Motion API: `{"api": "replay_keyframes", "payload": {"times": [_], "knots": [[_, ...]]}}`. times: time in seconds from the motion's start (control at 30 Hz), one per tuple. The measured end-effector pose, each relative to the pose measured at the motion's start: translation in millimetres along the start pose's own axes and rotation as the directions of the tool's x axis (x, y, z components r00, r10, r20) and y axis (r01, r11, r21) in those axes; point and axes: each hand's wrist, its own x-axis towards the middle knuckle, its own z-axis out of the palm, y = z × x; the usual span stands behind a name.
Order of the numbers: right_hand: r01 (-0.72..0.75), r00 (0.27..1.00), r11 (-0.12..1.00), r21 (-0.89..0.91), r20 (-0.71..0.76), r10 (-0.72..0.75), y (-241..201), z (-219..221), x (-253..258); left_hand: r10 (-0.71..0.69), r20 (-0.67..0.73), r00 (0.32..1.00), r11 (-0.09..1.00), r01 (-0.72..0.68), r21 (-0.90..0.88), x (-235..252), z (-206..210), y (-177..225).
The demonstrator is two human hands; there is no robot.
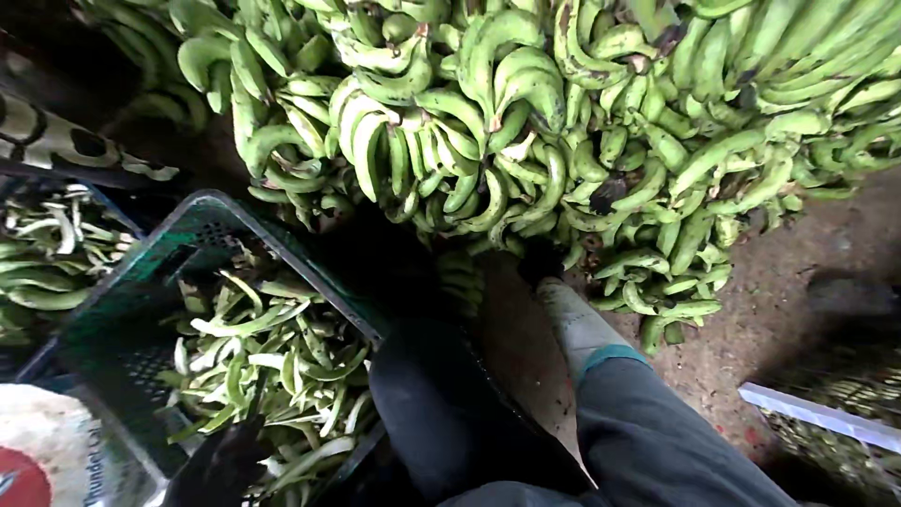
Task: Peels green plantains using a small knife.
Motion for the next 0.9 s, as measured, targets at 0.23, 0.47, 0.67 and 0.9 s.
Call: {"api": "replay_keyframes", "payload": {"times": [0.23, 0.47, 0.67, 0.9], "knots": [[-0.143, 0.780, 0.958, 0.248, 0.624, -0.045, 40.1, 15.3, 26.5, 0.121, -0.041, 0.992, 0.974, -0.127, -0.187, -6.0, 0.9, -13.1], [-0.280, 0.893, 0.386, 0.879, 0.386, -0.232, -18.3, -131.9, -3.0, 0.241, -0.111, 0.964, 0.939, -0.260, -0.224, -14.7, 10.0, 16.5], [-0.556, 0.668, -0.171, 0.813, 0.315, -0.674, -103.3, -182.2, 30.5, 0.542, -0.169, 0.823, 0.795, -0.568, -0.212, -30.7, 7.4, 26.6], [-0.304, 0.718, -0.137, 0.943, 0.132, -0.683, -233.3, -206.1, -26.4, 0.694, -0.162, 0.702, 0.616, -0.695, -0.371, -53.5, 25.4, 28.1]]}}
